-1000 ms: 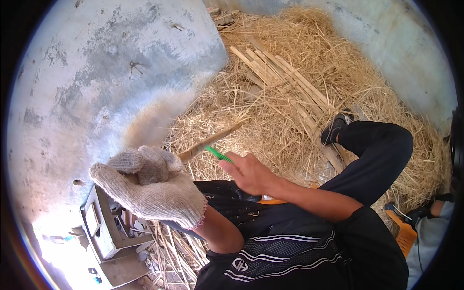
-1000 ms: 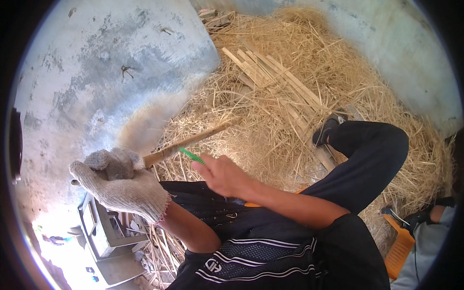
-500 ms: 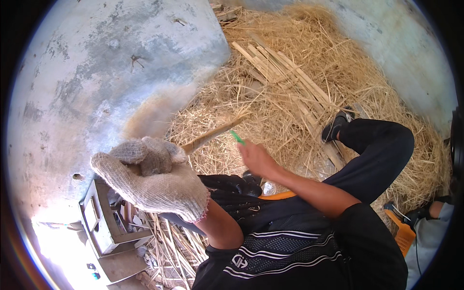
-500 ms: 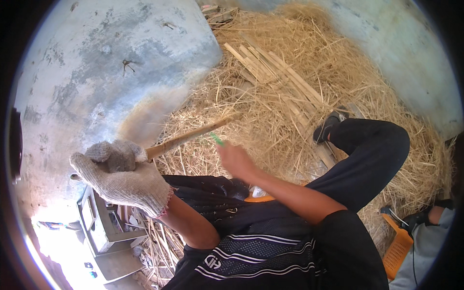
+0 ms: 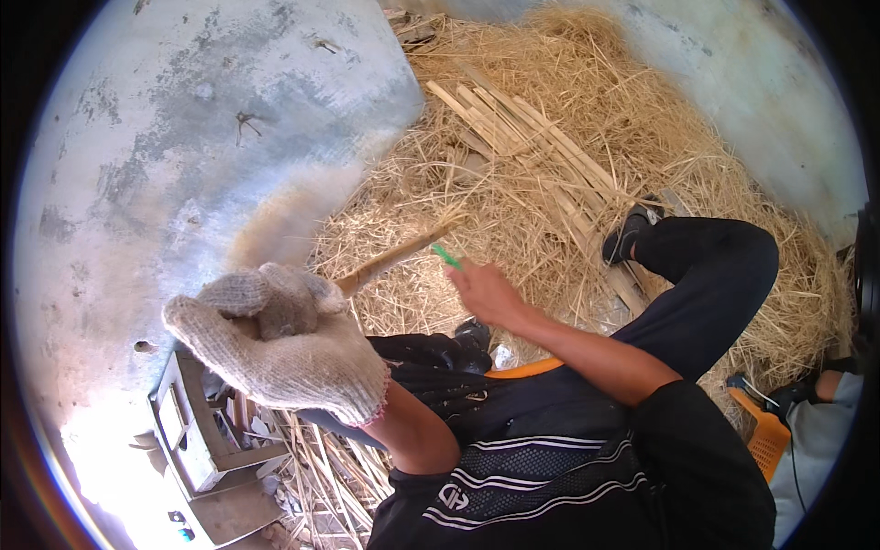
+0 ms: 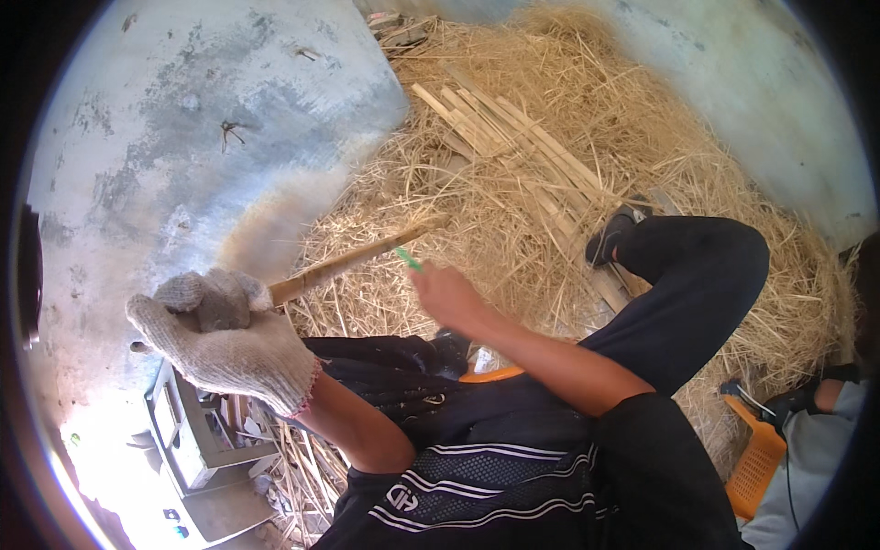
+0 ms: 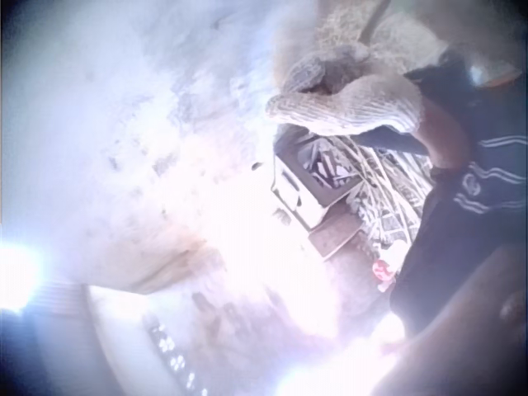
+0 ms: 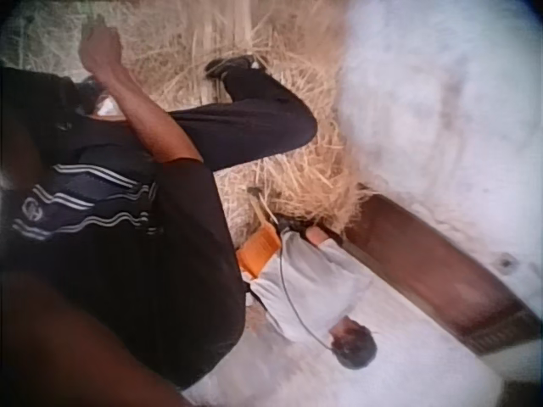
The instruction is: The person sits on a hay-covered floor and uses a green-handled knife to peel the outer layer off a thin wooden stick. They hold the stick with a gloved left hand and scrape the blade along its length, creating wood shavings that fall onto the hay.
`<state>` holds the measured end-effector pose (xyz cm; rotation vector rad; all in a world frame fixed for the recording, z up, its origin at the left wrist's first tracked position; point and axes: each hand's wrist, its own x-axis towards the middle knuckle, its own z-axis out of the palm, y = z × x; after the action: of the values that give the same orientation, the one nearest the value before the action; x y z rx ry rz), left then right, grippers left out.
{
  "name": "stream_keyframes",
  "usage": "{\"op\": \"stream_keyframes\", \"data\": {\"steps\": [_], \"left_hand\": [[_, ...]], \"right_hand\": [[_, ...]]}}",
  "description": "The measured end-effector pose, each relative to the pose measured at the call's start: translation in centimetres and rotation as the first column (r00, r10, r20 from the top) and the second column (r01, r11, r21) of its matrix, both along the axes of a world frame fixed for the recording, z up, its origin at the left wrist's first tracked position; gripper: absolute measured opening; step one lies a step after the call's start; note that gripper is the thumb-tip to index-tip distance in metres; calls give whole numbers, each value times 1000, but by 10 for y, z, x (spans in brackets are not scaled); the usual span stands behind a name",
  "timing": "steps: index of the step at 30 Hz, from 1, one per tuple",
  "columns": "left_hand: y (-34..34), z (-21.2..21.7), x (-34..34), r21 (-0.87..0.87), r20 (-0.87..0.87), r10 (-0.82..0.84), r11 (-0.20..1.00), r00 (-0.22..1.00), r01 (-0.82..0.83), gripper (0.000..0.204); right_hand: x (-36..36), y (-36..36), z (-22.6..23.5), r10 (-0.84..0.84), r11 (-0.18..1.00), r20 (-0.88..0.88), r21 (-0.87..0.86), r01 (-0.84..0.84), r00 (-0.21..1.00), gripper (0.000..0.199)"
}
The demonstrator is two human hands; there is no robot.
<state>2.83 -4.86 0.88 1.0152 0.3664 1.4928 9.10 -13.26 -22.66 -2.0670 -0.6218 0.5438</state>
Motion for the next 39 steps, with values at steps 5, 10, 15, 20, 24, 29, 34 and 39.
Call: {"op": "stream_keyframes", "data": {"steps": [5,10,15,20,24,29,34,39], "left_hand": [[1,-2,3,10,40,-59,998,997,59,44],[5,-1,5,122,47,-138,984,989,132,46],[5,-4,-1,159,-12,-146,976,989,146,47],[9,-4,-2,228,-27,-215,950,976,215,49],[11,-3,-6,211,-47,-209,954,977,215,50],[3,-2,-1,250,-45,-195,947,980,200,48],[11,-4,-9,220,-49,-234,946,971,239,49],[9,-2,-2,209,-48,-194,957,980,200,49]], "right_hand": [[4,-3,4,-7,1000,105,-12,8,994,47],[27,-7,-57,-134,991,250,15,134,959,46],[-10,-2,56,27,988,-53,152,-18,998,47],[10,-1,-26,-138,985,10,109,136,990,42],[-16,-5,72,48,973,17,225,-51,999,43],[-2,3,-1,-143,980,69,146,132,987,39],[-20,-6,60,33,977,-55,213,-21,998,38],[-23,0,53,-31,959,184,284,-23,982,38]]}}
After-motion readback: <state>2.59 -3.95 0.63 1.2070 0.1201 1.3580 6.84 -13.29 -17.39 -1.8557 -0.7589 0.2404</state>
